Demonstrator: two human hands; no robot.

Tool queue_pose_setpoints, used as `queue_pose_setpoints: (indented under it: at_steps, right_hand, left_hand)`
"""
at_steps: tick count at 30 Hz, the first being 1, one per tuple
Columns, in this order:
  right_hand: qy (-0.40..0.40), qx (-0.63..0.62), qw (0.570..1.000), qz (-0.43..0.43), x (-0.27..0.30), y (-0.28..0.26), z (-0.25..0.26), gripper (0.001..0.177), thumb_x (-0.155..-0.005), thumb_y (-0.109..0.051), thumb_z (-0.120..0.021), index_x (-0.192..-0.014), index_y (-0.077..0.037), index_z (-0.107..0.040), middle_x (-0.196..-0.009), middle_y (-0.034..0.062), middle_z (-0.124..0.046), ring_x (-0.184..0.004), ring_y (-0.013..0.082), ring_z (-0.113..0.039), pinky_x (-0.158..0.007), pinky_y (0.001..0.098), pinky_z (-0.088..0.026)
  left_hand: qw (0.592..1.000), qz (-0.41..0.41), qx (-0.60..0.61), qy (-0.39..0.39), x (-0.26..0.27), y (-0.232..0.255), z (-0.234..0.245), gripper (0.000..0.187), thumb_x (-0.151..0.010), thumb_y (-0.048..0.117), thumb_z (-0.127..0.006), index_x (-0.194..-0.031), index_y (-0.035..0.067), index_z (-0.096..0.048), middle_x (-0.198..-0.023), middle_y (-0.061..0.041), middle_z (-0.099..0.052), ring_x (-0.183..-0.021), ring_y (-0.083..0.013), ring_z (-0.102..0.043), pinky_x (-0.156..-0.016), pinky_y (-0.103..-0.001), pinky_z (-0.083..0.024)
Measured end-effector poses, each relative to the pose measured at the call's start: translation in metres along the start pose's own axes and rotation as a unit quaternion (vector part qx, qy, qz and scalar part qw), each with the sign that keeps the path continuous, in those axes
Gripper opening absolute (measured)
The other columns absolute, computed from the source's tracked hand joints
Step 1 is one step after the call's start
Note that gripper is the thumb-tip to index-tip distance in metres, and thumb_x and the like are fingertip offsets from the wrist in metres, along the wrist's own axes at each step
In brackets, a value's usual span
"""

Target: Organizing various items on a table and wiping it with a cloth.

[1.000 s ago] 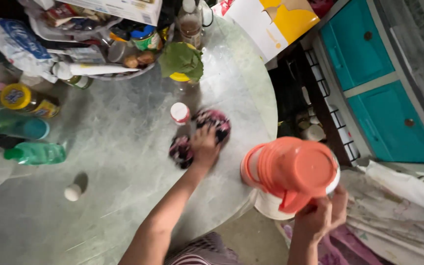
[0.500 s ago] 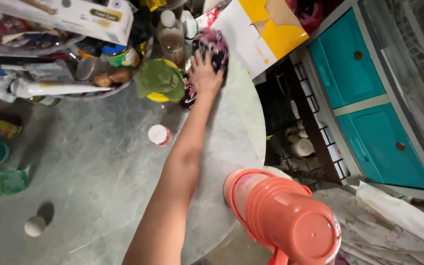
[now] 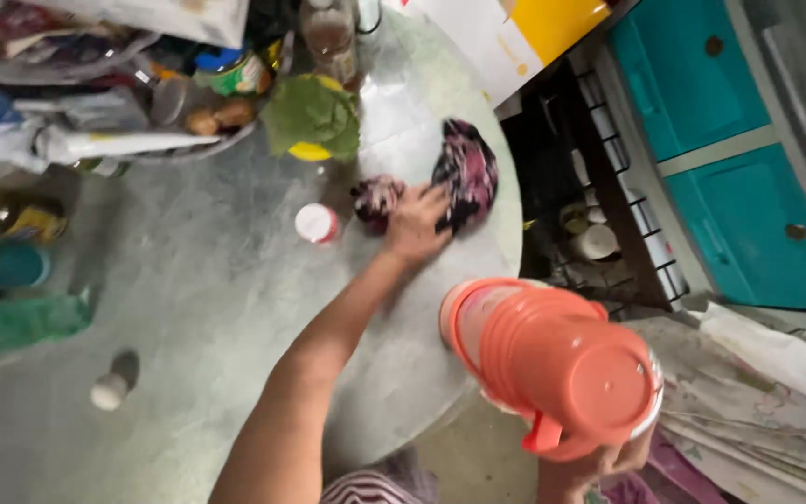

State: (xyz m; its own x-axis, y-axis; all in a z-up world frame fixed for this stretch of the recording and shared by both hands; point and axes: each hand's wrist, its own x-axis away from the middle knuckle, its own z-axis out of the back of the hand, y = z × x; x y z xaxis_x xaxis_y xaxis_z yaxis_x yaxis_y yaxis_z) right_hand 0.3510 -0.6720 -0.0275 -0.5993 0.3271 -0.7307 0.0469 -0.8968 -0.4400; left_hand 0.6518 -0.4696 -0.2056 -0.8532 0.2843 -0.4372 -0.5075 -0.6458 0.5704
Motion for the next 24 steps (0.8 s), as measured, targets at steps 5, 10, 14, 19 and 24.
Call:
queue_pose_setpoints:
  at_steps: [5, 10, 14, 19, 24]
  right_hand:
    - [-0.006, -0.009, 1.000, -0.007, -0.030, -0.008, -0.034, 0.040, -0.102, -0.026, -0.058, -0.127, 0.002, -0.047, -0.136, 0.0247, -0.059, -0.124, 0.0403, -0.063, -0.104, 0.0478, -0.053]
    - [0.061, -0.342, 0.895, -0.280, -0.040, -0.028, -0.081, 0.029, -0.100, -0.023, -0.063, -0.111, 0.002, -0.054, -0.110, 0.0082, -0.055, -0.105, 0.0227, -0.055, -0.095, 0.0415, -0.052]
    - [0.057, -0.358, 0.913, -0.187, -0.082, -0.041, -0.160, 0.027, -0.100, -0.022, -0.063, -0.108, 0.003, -0.058, -0.106, 0.0078, -0.057, -0.106, 0.0220, -0.055, -0.106, 0.0365, -0.049]
    - [0.088, -0.306, 0.945, -0.075, -0.122, -0.027, -0.286, 0.044, -0.109, -0.040, -0.056, -0.095, 0.001, -0.061, -0.093, 0.0093, -0.059, -0.088, 0.0255, -0.057, -0.082, 0.0446, -0.048]
    - [0.018, -0.399, 0.913, -0.084, -0.160, -0.022, -0.402, 0.041, -0.100, -0.042, -0.069, -0.101, -0.001, -0.065, -0.095, 0.0109, -0.069, -0.085, 0.0286, -0.065, -0.075, 0.0466, -0.056]
  left_hand:
    - [0.999, -0.013, 0.011, -0.027, 0.104, 0.034, 0.060, 0.055, -0.070, 0.025, -0.082, -0.120, 0.007, -0.069, -0.140, -0.010, -0.063, -0.129, -0.0359, -0.056, -0.108, -0.049, -0.046]
    - [0.993, 0.021, -0.053, -0.102, 0.222, 0.037, 0.100, 0.056, -0.072, 0.032, -0.084, -0.120, 0.008, -0.068, -0.143, -0.009, -0.057, -0.134, -0.0348, -0.048, -0.111, -0.050, -0.042]
    - [0.985, 0.053, -0.099, -0.133, 0.297, 0.049, 0.140, 0.057, -0.070, 0.033, -0.083, -0.120, 0.010, -0.070, -0.147, -0.008, -0.057, -0.136, -0.0341, -0.045, -0.111, -0.049, -0.040]
    - [0.981, 0.116, -0.116, -0.099, 0.375, 0.064, 0.154, 0.049, -0.075, 0.039, -0.083, -0.113, 0.010, -0.072, -0.141, -0.009, -0.059, -0.140, -0.0343, -0.045, -0.113, -0.057, -0.037]
    - [0.979, 0.118, -0.152, -0.065, 0.379, 0.061, 0.140, 0.053, -0.080, 0.047, -0.083, -0.117, 0.010, -0.072, -0.141, -0.011, -0.061, -0.141, -0.0346, -0.044, -0.118, -0.057, -0.035]
